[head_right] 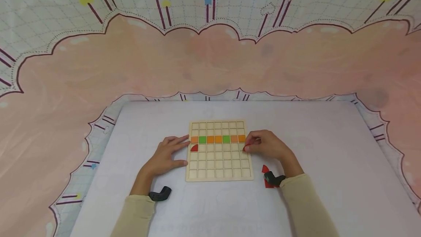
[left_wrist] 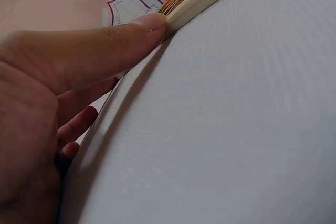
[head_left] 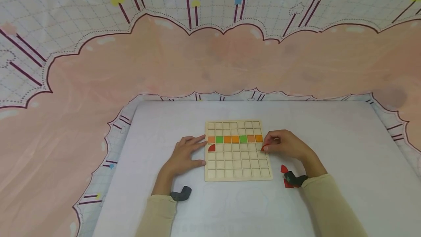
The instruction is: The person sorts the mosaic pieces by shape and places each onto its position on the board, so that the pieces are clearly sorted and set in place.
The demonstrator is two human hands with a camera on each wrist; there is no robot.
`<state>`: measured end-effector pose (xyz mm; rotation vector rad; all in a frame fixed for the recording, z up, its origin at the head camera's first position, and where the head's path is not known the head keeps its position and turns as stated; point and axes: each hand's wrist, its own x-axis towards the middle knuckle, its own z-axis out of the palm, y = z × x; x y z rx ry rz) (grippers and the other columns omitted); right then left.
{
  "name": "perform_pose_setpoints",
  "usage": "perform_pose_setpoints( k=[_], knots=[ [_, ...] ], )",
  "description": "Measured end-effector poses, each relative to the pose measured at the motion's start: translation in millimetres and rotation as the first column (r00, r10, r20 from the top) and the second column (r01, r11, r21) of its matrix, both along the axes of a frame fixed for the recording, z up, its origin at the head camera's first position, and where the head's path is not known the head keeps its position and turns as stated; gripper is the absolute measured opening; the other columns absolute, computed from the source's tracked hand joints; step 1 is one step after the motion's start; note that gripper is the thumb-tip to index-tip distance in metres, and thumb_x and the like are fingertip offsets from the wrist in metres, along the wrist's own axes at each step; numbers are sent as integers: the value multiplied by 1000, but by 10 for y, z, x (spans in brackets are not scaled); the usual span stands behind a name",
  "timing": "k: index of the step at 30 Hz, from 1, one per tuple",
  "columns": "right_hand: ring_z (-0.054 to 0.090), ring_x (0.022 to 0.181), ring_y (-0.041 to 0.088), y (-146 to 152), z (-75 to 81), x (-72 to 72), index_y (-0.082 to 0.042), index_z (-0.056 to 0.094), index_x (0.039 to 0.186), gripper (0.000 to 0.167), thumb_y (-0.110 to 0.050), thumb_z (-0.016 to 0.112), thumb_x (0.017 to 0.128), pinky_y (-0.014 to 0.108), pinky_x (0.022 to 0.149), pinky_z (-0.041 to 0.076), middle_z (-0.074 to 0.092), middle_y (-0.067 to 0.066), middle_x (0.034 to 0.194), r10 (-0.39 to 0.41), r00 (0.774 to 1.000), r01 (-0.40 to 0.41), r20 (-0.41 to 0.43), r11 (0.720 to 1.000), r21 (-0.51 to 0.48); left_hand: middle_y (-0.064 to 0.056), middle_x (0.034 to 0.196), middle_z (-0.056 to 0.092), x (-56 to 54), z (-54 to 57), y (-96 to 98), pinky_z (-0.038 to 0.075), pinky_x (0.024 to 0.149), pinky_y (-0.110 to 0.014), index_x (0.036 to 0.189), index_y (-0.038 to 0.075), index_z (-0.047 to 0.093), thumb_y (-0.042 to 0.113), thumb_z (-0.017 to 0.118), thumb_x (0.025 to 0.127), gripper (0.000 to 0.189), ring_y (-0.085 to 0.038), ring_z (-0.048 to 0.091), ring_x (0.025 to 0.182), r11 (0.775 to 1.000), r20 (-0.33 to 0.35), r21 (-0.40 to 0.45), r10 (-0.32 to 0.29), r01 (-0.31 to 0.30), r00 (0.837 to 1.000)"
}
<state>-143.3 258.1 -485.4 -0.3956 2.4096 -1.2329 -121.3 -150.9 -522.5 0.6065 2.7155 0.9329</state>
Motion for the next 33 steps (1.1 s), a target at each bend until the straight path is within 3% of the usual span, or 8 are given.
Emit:
perform_pose_setpoints(
  k=[4,13,24,30,33],
  knots=[
    [66,89,18,-199,-15,-18,-22,75,93,9,-27,82,88,23,82,53,74,-2,93,-4,1000,4,0,998,-69,13,162,40,9,9,3,30,115,-52,149,26,55,37,85,80,76,-25,32,146,1000,-8,-2,5,-5,1000],
    [65,91,17,-653,-22,-83,-15,74,105,14,-17,77,91,24,84,53,72,1,98,18,1000,-20,-15,995,-98,13,162,40,1,-7,-3,30,115,-52,148,26,55,39,85,80,75,-25,33,146,1000,-11,3,-1,1,1000],
    [64,84,17,-1206,-13,-102,-19,75,97,9,-18,79,89,29,79,53,70,-2,91,30,999,-33,-29,995,-94,12,162,41,-9,-17,-29,30,114,-53,148,26,56,40,82,83,71,-26,33,146,1000,-22,10,-12,13,1000],
    [61,78,18,-1370,-63,-125,-19,75,95,10,-21,80,87,29,72,51,68,0,86,-23,999,28,45,994,-109,14,163,40,-9,-17,-21,29,115,-53,148,27,56,43,80,84,70,-25,32,147,1000,-18,12,-9,9,1000],
    [60,72,19,-1407,-114,-138,-17,76,94,10,-20,82,86,27,66,51,68,4,83,-67,990,86,125,984,-153,14,163,39,-14,-27,-19,29,115,-53,148,27,55,44,80,85,70,-24,32,146,1000,-14,8,-9,9,1000]
  ],
)
